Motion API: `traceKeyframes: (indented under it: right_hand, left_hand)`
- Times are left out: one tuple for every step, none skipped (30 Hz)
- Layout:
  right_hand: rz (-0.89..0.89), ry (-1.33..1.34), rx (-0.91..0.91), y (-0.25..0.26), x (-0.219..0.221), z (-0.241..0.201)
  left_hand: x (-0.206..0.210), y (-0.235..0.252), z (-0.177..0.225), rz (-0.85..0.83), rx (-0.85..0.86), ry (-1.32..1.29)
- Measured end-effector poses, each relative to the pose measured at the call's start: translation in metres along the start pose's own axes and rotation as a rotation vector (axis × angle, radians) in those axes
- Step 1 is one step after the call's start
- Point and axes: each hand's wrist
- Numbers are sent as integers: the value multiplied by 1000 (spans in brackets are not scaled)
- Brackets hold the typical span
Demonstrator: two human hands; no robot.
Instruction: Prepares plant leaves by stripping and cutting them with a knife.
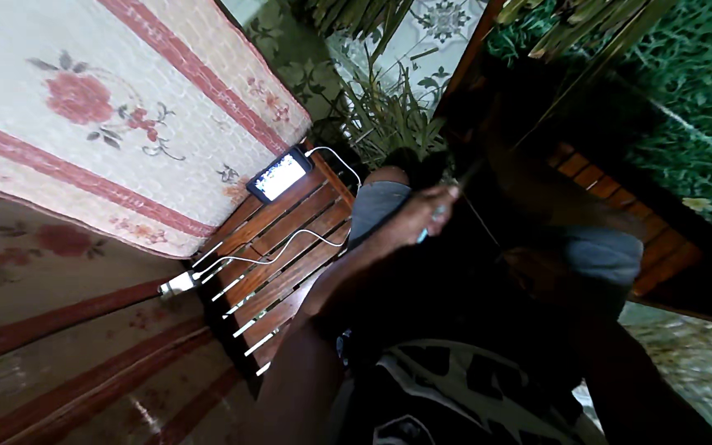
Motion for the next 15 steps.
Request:
traceKeyframes:
  right_hand:
    - [-7,-6,8,-3,-3,2]
    - [4,-4,24,-5,-4,1]
    - [38,16,34,-7,-4,0]
    - [77,42,46,-8,-3,0]
    - [106,64,60,-8,-3,-1]
    - [119,75,72,-6,-3,-4]
    - [130,82,94,-4,-1,-8]
    - [139,89,123,-1,3,-15]
    - [153,93,157,1,8,-23]
    - [161,77,158,1,14,-31]
    - [153,102,137,1,18,-33]
    - [121,134,115,1,18,-32]
    - [55,118,98,0,15,-29]
    - [5,88,82,-1,11,-24]
    - [-21,59,70,-1,8,-18]
  left_hand:
    - [-8,5,2,72,27,-89]
    - [-15,9,4,108,45,-138]
    - [-16,12,3,121,52,-169]
    - [-14,13,-2,114,55,-186]
    - [-9,13,-9,92,59,-168]
    - [-1,11,-16,59,62,-99]
    - [9,6,-21,10,54,41]
    - [21,-2,-23,-49,48,204]
    - [32,-10,-23,-118,52,354]
    - [38,-15,-21,-175,62,460]
    - [40,-18,-19,-184,67,453]
    - [37,-19,-17,-141,65,349]
    - [29,-17,-14,-85,48,207]
    - [18,-12,-13,-43,44,75]
    - [9,-7,-13,-25,42,7]
Point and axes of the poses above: each hand's wrist, its own y-axis towards the middle knuckle, its own x-axis out of the palm, z = x × y, and after that the axes turned 9 degrees about -x, right-handed
